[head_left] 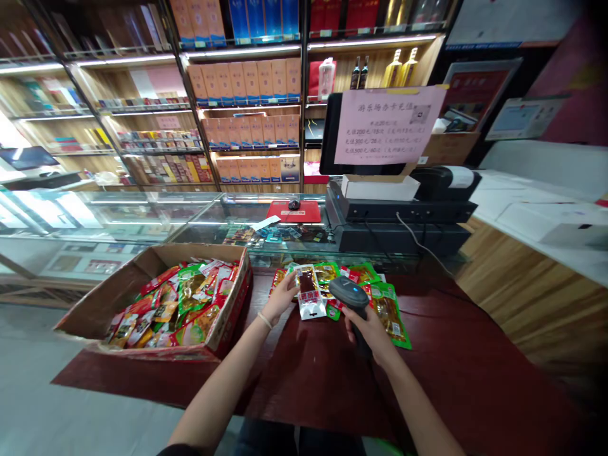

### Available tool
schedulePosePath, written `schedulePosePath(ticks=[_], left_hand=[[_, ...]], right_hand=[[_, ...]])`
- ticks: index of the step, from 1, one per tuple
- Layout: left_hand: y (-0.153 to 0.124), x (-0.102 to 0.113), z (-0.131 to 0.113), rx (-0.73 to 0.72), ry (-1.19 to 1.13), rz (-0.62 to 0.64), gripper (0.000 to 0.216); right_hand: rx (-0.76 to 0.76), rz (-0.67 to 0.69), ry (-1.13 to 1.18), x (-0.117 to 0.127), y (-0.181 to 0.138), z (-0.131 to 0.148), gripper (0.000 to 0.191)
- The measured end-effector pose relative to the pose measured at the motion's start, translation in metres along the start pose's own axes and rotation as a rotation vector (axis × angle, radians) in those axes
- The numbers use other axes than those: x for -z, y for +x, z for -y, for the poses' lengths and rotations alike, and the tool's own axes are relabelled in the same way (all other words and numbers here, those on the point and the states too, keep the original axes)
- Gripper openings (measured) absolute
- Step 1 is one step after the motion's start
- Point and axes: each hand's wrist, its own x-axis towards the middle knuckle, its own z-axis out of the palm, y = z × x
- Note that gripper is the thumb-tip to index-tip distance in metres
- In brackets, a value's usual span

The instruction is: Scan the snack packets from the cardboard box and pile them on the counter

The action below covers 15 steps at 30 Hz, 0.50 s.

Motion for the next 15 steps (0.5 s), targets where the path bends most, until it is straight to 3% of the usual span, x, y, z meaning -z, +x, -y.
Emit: schedulePosePath(ticks=[3, 8, 11, 15], left_hand=[[-0.016, 0.007, -0.032, -0.031, 0.038, 0.001, 0.047], [-0.048, 0.037, -0.094, -0.251, 0.180, -0.024, 0.037], [-0.065, 0.072, -0.116, -0.356, 0.314, -0.100, 0.033], [-0.086, 0.136, -0.124, -0.373, 0.518, -0.307, 0.029]], right_hand=[[0.015, 0.065, -0.069, -0.014, 0.006, 0.008, 0.037], [0.083, 0.231, -0.169, -0.052, 0.022, 0.024, 0.040], [0.087, 0.294, -0.143, -0.089, 0.026, 0.032, 0.040], [0.124, 0.405, -0.108, -0.145, 0.028, 0.039, 0.035]])
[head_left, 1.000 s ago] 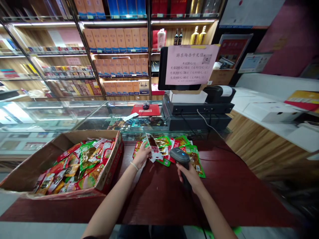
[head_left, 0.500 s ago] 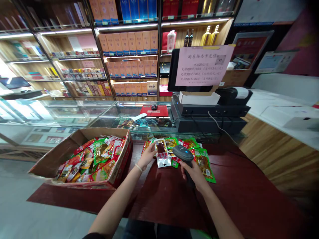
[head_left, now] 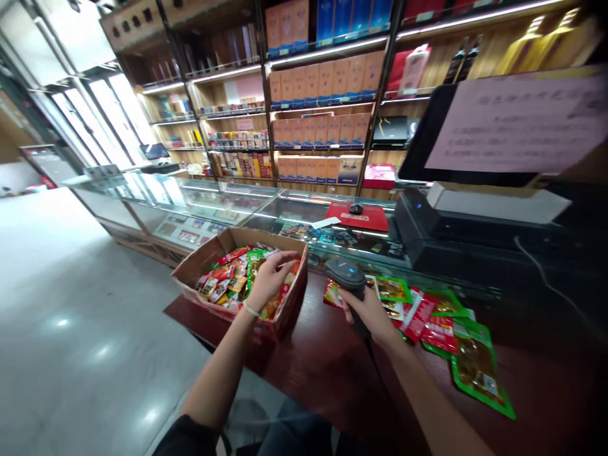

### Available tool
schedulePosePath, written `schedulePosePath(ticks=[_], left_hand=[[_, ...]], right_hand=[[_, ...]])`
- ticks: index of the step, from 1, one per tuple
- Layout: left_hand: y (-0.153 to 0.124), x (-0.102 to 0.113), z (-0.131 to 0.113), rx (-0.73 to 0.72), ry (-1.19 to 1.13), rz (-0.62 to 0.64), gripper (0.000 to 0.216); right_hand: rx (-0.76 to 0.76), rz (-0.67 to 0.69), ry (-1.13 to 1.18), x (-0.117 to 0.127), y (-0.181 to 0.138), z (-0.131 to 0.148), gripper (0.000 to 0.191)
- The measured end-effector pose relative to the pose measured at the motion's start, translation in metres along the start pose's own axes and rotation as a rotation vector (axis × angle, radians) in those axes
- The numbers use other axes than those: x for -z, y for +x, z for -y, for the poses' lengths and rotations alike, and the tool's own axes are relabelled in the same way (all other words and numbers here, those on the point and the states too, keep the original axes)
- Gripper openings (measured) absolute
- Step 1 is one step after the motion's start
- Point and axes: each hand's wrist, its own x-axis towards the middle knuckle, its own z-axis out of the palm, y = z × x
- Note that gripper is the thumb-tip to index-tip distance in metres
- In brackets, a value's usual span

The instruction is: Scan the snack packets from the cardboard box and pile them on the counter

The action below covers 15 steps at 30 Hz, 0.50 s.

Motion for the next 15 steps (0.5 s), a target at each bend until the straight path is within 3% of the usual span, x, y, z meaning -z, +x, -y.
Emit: schedulePosePath(ticks=[7, 11, 15], left_hand=[[-0.020, 0.094, 0.054, 0.153, 0.272, -0.242, 0.026], [-0.026, 0.124, 0.082, 0.254, 0.288, -0.263, 0.028], [-0.013, 0.139, 0.105, 0.313, 0.303, -0.160, 0.031]], right_hand=[[0.044, 0.155, 0.007, -0.077, 0.042, 0.005, 0.036], [0.056, 0.220, 0.023, -0.106, 0.062, 0.004, 0.034], [0.052, 0.227, 0.034, -0.125, 0.078, 0.001, 0.031]])
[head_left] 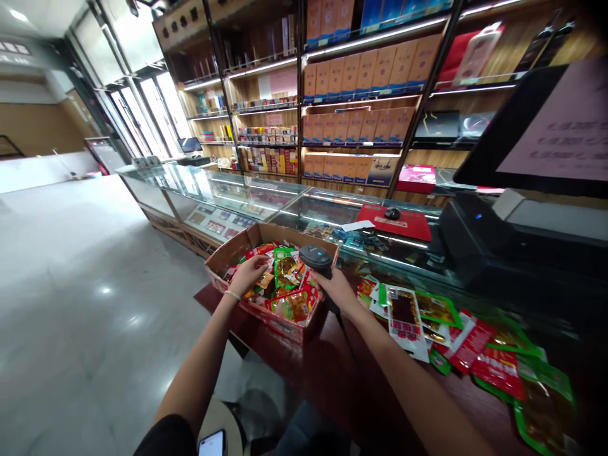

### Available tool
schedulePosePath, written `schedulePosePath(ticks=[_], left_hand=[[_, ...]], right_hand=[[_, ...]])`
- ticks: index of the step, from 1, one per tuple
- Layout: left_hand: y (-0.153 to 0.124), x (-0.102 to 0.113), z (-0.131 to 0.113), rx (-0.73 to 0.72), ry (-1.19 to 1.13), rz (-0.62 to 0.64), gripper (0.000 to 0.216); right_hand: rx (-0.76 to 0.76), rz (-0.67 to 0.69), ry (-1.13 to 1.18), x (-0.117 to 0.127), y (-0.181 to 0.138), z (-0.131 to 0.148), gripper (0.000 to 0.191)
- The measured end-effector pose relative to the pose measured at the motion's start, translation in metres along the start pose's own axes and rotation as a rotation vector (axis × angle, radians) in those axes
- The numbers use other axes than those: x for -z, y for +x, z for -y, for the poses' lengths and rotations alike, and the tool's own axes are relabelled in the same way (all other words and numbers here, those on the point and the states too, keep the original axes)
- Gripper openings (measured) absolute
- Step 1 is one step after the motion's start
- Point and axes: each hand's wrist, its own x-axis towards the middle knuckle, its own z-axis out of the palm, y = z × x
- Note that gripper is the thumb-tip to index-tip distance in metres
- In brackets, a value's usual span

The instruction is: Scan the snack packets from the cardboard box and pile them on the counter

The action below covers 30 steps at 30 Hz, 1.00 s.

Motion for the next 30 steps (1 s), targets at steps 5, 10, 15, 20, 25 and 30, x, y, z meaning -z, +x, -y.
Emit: schedulePosePath(ticks=[5, 10, 15, 20, 25, 30], left_hand=[[0.038, -0.008, 0.001, 0.014, 0.224, 0.116, 0.030], [0.059, -0.033, 0.002, 0.070, 0.562, 0.333, 0.040], [0.061, -0.049, 0.015, 0.079, 0.621, 0.287, 0.046], [0.059, -0.044, 0.023, 0.102, 0.504, 0.274, 0.044], [0.053, -0.044, 0.019, 0.148, 0.384, 0.259, 0.036], [0.047, -0.044, 0.004, 0.134, 0.377, 0.202, 0.019]], right_hand=[[-0.004, 0.022, -0.020, -0.008, 0.016, -0.012, 0.032], [0.012, 0.026, -0.048, -0.005, 0.020, -0.021, 0.033], [-0.012, 0.013, -0.020, -0.004, 0.018, -0.019, 0.035], [-0.012, 0.006, 0.004, -0.006, 0.016, -0.019, 0.036], [0.027, 0.000, -0.009, -0.006, 0.015, -0.019, 0.036], [0.060, -0.014, 0.059, -0.008, 0.009, -0.014, 0.034]])
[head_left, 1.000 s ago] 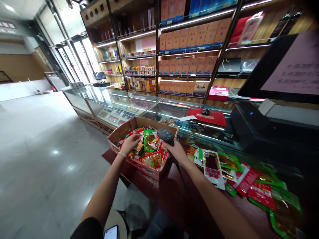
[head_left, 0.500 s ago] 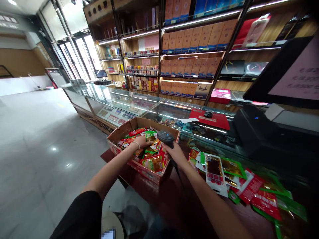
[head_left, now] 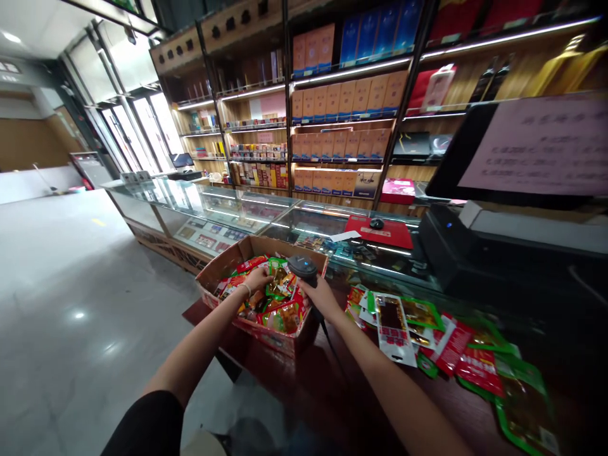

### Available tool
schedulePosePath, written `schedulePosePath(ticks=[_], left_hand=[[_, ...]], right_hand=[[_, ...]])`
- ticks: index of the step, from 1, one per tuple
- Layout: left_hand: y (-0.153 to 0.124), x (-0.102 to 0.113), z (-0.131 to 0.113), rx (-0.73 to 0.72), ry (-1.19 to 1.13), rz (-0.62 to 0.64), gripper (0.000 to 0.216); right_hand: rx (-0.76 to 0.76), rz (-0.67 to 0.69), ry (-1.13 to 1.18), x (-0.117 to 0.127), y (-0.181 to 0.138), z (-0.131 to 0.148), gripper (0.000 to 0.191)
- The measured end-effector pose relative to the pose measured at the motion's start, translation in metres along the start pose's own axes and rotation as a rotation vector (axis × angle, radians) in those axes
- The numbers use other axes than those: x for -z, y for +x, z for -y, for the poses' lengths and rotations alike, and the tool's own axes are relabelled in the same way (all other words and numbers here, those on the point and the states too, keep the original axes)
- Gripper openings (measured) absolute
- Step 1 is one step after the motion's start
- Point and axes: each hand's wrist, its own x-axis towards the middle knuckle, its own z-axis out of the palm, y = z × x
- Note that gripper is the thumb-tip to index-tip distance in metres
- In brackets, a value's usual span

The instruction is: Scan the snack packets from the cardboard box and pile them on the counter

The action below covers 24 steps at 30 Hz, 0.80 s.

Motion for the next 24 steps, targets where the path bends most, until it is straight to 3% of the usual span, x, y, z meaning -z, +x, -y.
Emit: schedulePosePath(ticks=[3, 5, 7, 9, 11, 15, 20, 24], left_hand=[[-0.005, 0.008, -0.006, -0.016, 0.022, -0.116, 0.010], [-0.009, 0.017, -0.010, -0.043, -0.018, -0.285, 0.014], [-0.013, 0.028, -0.016, -0.075, -0.161, -0.484, 0.023], [-0.018, 0.039, -0.029, -0.107, -0.420, -0.589, 0.034], [-0.023, 0.044, -0.048, -0.175, -0.742, -0.538, 0.043], [-0.039, 0.036, -0.096, -0.230, -1.226, -0.241, 0.035], [-0.064, -0.002, -0.154, -0.028, -1.499, -0.074, 0.021], [-0.090, -0.047, -0.194, -0.046, -1.576, -0.029, 0.024]], right_hand=[[0.031, -0.032, 0.030, 0.003, -0.008, 0.006, 0.036], [0.052, -0.054, 0.057, 0.009, -0.015, 0.010, 0.037], [0.075, -0.068, 0.078, 0.018, -0.022, 0.014, 0.039], [0.094, -0.076, 0.081, 0.029, -0.030, 0.018, 0.038], [0.101, -0.084, 0.065, 0.041, -0.039, 0.023, 0.037], [0.125, -0.157, 0.014, 0.064, -0.061, 0.034, 0.036], [0.148, -0.270, -0.098, 0.098, -0.097, 0.042, 0.038], [0.106, -0.373, -0.146, 0.127, -0.129, 0.041, 0.038]])
